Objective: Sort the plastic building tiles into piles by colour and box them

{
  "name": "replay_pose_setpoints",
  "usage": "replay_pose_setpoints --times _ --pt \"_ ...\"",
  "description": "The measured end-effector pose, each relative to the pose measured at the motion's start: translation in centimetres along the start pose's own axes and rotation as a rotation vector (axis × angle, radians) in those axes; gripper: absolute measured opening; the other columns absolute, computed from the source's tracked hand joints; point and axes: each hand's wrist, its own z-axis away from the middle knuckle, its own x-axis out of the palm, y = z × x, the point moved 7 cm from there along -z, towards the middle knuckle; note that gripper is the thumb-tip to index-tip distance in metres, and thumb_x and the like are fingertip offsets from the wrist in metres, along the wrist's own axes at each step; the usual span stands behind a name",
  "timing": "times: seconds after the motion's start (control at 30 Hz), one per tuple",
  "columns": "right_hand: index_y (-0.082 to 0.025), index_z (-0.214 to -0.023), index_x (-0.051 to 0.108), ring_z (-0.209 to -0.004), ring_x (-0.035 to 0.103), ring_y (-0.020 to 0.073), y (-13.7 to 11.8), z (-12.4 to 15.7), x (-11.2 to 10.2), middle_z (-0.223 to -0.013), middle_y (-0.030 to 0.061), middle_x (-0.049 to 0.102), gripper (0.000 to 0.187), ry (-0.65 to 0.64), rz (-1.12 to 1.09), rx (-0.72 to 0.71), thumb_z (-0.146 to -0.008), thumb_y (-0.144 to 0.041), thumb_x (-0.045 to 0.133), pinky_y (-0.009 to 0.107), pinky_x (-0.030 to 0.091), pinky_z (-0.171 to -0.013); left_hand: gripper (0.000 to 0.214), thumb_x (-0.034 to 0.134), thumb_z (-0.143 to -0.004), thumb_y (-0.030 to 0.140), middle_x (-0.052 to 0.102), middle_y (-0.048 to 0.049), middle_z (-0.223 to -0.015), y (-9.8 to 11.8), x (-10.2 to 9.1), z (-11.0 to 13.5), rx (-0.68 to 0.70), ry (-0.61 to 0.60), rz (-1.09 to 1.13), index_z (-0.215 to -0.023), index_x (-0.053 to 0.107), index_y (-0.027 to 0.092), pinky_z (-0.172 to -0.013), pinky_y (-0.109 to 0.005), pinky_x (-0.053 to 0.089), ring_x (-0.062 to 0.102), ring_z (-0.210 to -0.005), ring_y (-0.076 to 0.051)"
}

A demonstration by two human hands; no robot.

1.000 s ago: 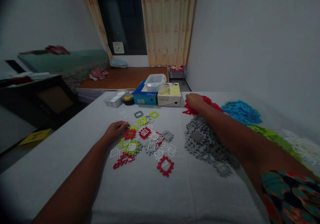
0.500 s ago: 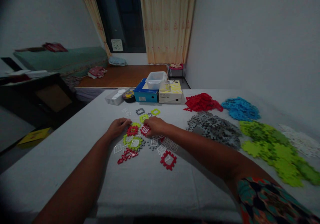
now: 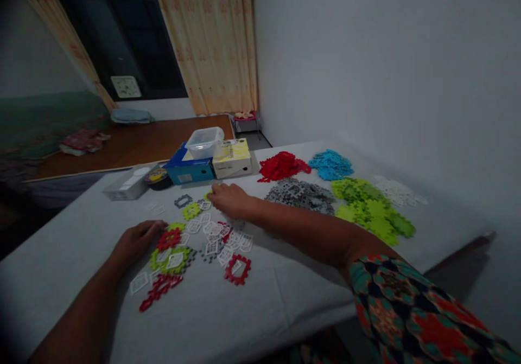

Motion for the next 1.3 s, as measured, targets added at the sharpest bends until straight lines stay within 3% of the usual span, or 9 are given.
replay_pose_setpoints --times 0.1,0.23,0.3,0.4,0.57,0.73,0.9,1.07,1.3 --pt "-0.019 -0.113 0.067 -0.103 0.062 0.0289 7.6 0.7 -0.7 -0.115 0.0125 0.067 0.039 -0.039 0.012 0.121 -0.079 -0.038 0.073 0.035 0.049 -0.078 0.061 0.046 -0.07 0.075 0.078 -0.0082 -0.098 0.3 -0.1 0.1 -0.002 0.011 -0.007 -0.081 0.077 0.023 -0.09 -0.037 0.052 0.069 -0.096 -0.03" --pt "-0.02 -0.118 0.066 -0.103 0.062 0.0287 19.8 2.6 -1.9 -0.115 0.0154 0.069 0.04 -0.049 0.085 0.48 -0.083 -0.04 0.069 0.035 0.047 -0.082 0.061 0.045 -0.071 0.075 0.078 -0.0076 -0.095 0.5 -0.1 0.2 -0.001 0.009 -0.006 -0.078 0.076 0.023 -0.089 -0.035 0.052 0.07 -0.095 -0.029" --pt "-0.019 -0.124 0.064 -0.108 0.06 0.0296 23.8 3.4 -1.7 -0.118 0.0177 0.067 0.044 -0.076 0.131 0.576 -0.084 -0.039 0.069 0.036 0.045 -0.085 0.062 0.045 -0.071 0.076 0.078 -0.0082 -0.095 0.5 -0.1 0.2 -0.001 0.009 0.0 -0.077 0.076 0.023 -0.089 -0.036 0.052 0.07 -0.094 -0.029" --pt "-0.017 -0.129 0.061 -0.117 0.054 0.0321 26.6 4.0 -0.4 -0.122 0.0205 0.064 0.048 -0.138 0.192 0.595 -0.087 -0.039 0.066 0.04 0.043 -0.091 0.061 0.044 -0.072 0.075 0.078 -0.0083 -0.095 0.5 0.0 0.3 0.005 0.006 0.011 -0.078 0.076 0.023 -0.09 -0.036 0.051 0.069 -0.095 -0.029" --pt "-0.019 -0.128 0.063 -0.125 0.045 0.034 27.3 4.2 1.6 -0.129 0.0195 0.061 0.044 -0.186 0.183 0.577 -0.088 -0.039 0.064 0.048 0.038 -0.097 0.059 0.044 -0.076 0.072 0.077 -0.0083 -0.094 0.6 0.2 0.5 0.032 0.005 0.033 -0.078 0.076 0.022 -0.09 -0.036 0.05 0.069 -0.094 -0.028" --pt "-0.018 -0.123 0.067 -0.12 0.05 0.0321 23.1 1.7 0.1 -0.126 0.0172 0.064 0.037 -0.068 0.16 0.466 -0.091 -0.035 0.059 0.044 0.04 -0.095 0.056 0.046 -0.079 0.069 0.077 -0.0087 -0.09 0.5 0.3 0.6 0.022 0.025 0.079 -0.075 0.074 0.021 -0.089 -0.036 0.05 0.069 -0.091 -0.027" --pt "-0.02 -0.11 0.072 -0.101 0.063 0.023 9.4 -2.9 2.1 -0.11 0.0097 0.072 0.024 -0.052 -0.121 0.052 -0.093 -0.029 0.058 0.031 0.045 -0.085 0.059 0.045 -0.081 0.069 0.077 -0.0088 -0.087 0.4 0.4 0.7 0.013 0.056 0.119 -0.076 0.075 0.018 -0.085 -0.035 0.05 0.069 -0.086 -0.026" --pt "-0.021 -0.123 0.065 -0.114 0.057 0.0255 -2.3 -5.9 6.1 -0.125 0.0097 0.067 0.033 -0.064 -0.222 -0.22 -0.09 -0.023 0.061 0.036 0.045 -0.093 0.057 0.044 -0.084 0.064 0.077 -0.0096 -0.088 0.4 0.5 0.8 0.03 0.054 0.115 -0.078 0.075 0.017 -0.082 -0.035 0.05 0.069 -0.086 -0.025" --pt "-0.024 -0.132 0.059 -0.121 0.052 0.0286 -4.8 -8.0 6.9 -0.134 0.0106 0.061 0.048 -0.168 -0.217 -0.167 -0.085 -0.022 0.069 0.042 0.044 -0.096 0.057 0.044 -0.082 0.065 0.077 -0.0096 -0.085 1.2 0.5 0.9 0.055 0.043 0.11 -0.074 0.075 0.018 -0.08 -0.035 0.05 0.069 -0.082 -0.025"
